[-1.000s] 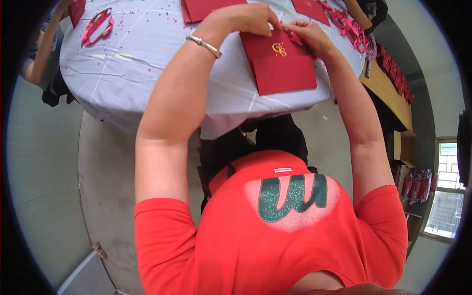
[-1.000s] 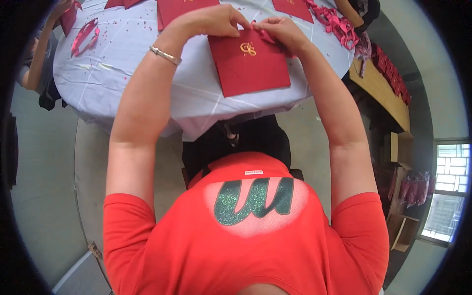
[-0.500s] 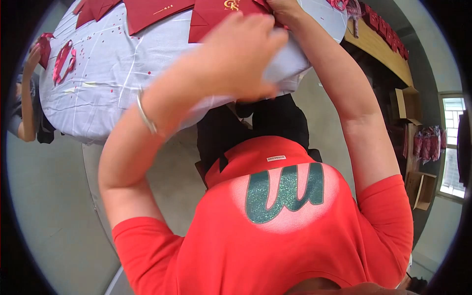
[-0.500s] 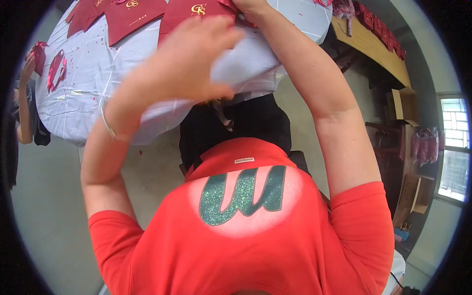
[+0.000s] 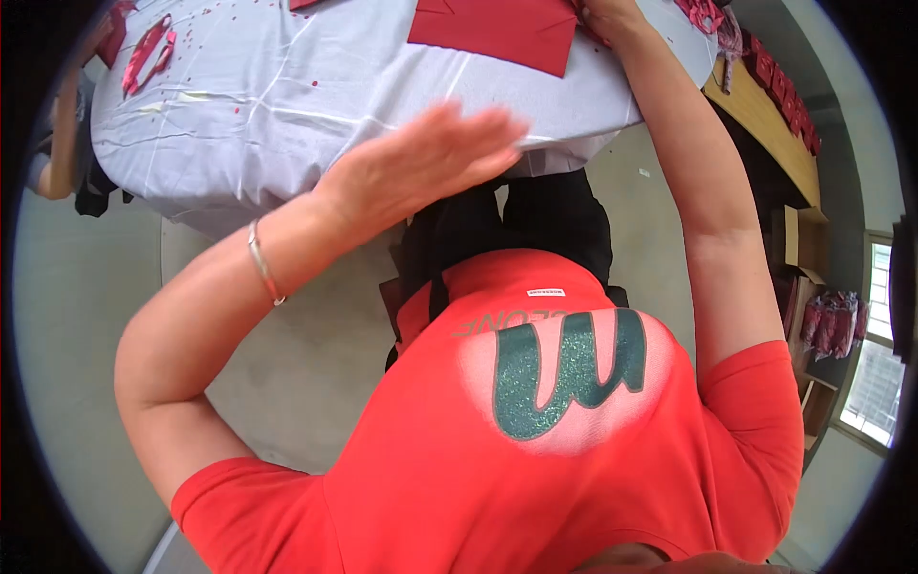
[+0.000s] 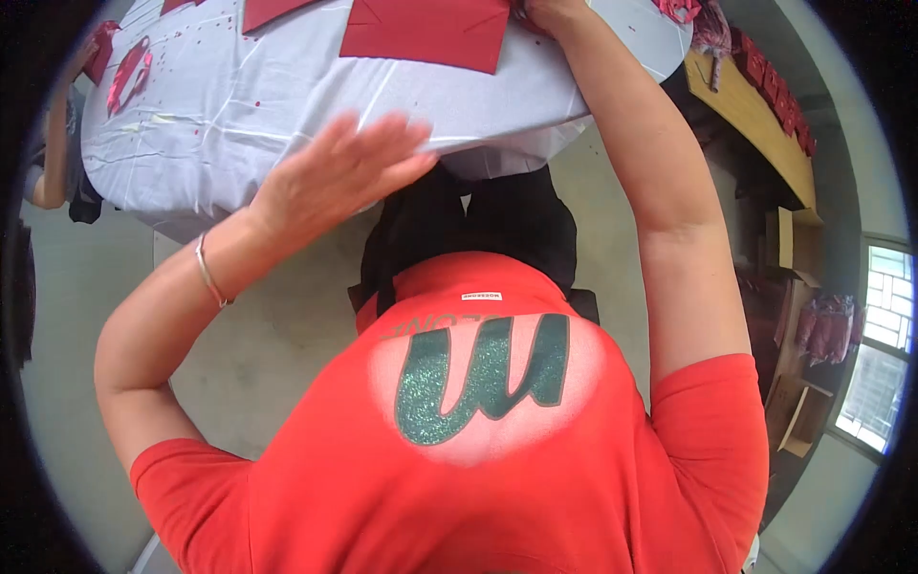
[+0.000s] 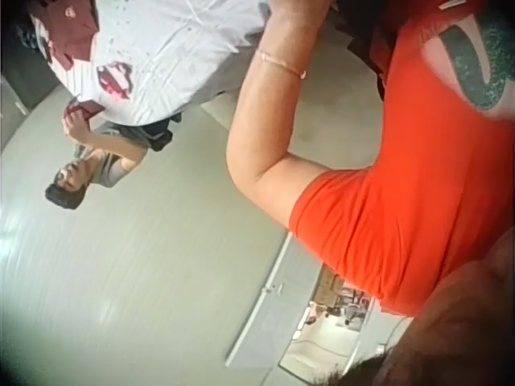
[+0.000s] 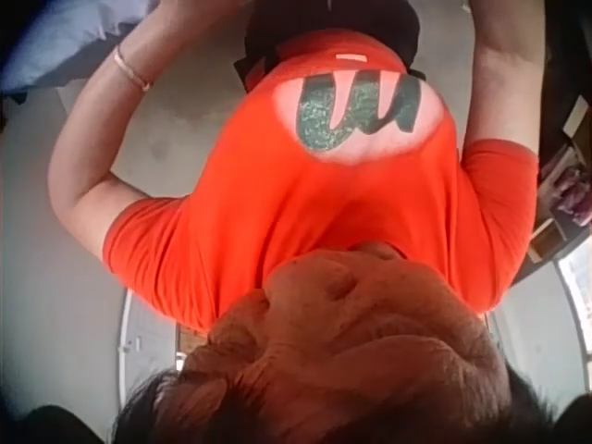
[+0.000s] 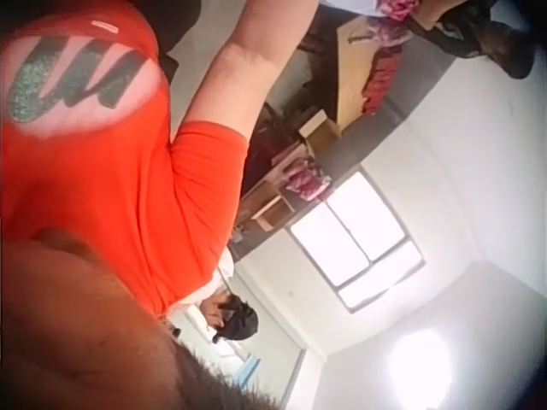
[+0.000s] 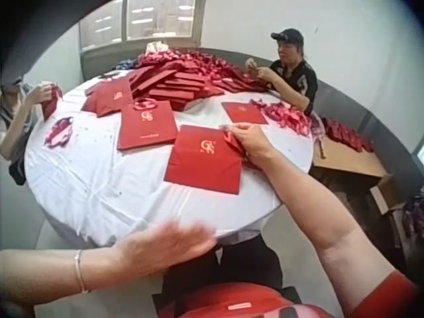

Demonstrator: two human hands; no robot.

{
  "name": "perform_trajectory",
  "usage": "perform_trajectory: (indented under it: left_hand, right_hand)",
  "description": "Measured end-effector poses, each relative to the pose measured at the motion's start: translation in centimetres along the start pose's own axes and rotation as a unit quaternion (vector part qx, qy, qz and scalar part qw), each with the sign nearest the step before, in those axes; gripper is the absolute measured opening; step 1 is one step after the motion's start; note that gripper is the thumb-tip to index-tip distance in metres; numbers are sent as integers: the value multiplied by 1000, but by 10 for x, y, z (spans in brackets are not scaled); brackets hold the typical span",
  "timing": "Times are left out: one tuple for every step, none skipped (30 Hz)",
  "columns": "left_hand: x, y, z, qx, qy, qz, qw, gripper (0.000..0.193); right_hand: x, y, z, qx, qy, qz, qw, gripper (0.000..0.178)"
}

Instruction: The person assembles gift bags by attaching ribbon handles to each bag by hand.

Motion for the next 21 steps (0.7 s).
perform_trajectory:
  left_hand:
    - [-14, -10, 9, 71, 10, 5, 997, 69]
    - [-28, -17, 19, 140, 19, 12, 990, 71]
    - [-45, -23, 30, 173, -9, -74, 982, 73]
    - [-59, -27, 31, 173, -5, -88, 981, 73]
    - [-71, -40, 32, 120, -17, -234, 965, 70]
    - [-78, -46, 35, 65, -30, -364, 929, 69]
    - [-85, -39, 36, 63, -25, -375, 925, 69]
    - [-62, -54, 36, 31, -9, -380, 925, 68]
    - [-30, -76, 32, -3, 6, -378, 926, 68]
    - [-21, -87, 29, -34, 16, -366, 930, 68]
    - [-22, -97, 26, -64, 31, -362, 929, 68]
    - [-20, -104, 25, -93, 51, -364, 925, 67]
    - [-29, -108, 24, -121, 65, -357, 924, 67]
    - [-71, -99, 28, -149, 78, -348, 922, 67]
    - [-75, -108, 21, -175, 100, -348, 915, 67]
    - [-73, -118, 16, -203, 119, -345, 909, 67]
    - [-88, -118, 18, -230, 136, -341, 901, 66]
    - [-83, -119, 15, -250, 146, -324, 901, 66]
    - [-75, -126, 10, -268, 161, -323, 893, 66]
    - [-98, -115, 18, -283, 175, -321, 886, 66]
    - [-95, -115, 17, -294, 191, -317, 881, 66]
  right_hand:
    - [3, 4, 5, -9, 20, -21, 1000, 18]
    - [6, 14, 10, -19, 39, -39, 998, 19]
    - [7, 29, 14, 220, 23, -219, 950, 20]
    - [3, 16, 9, 107, 11, -118, 987, 21]
    - [-2, 3, 4, -9, 0, -14, 1000, 21]
    - [-2, 9, 3, -4, 19, -23, 1000, 20]
    - [-1, 5, 2, 4, 12, -23, 1000, 20]
    - [-1, 0, 2, 11, 4, -24, 1000, 19]
    - [0, -1, 4, 36, 8, -34, 999, 18]
    - [-2, 12, 5, 42, 10, -23, 999, 17]
    - [2, 16, 7, 52, 13, -23, 998, 17]
    - [2, 10, 8, 35, 3, -33, 999, 17]
    - [3, 18, 10, 41, 11, -28, 999, 17]
    - [3, 26, 13, 47, 18, -21, 999, 17]
    - [8, 24, 13, 47, 28, -37, 998, 18]
    - [8, 22, 12, 42, 23, -43, 998, 19]
    - [7, 22, 11, 38, 18, -47, 998, 20]
    - [15, 43, 17, 73, 38, -38, 996, 24]
    - [18, 30, 19, 84, 42, -48, 994, 24]
    - [16, 21, 20, 78, 36, -30, 996, 24]
    - [13, 8, 18, 73, 36, -12, 997, 25]
Point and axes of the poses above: each hand's wrist, its own x-axis towards the middle knuckle, its own y-axis out of the back of the hand, z = x × y, the point moved 2 cm from there along x, towards the middle knuckle, and after that the axes turned 11 degrees about -z, right-handed, at the moved point
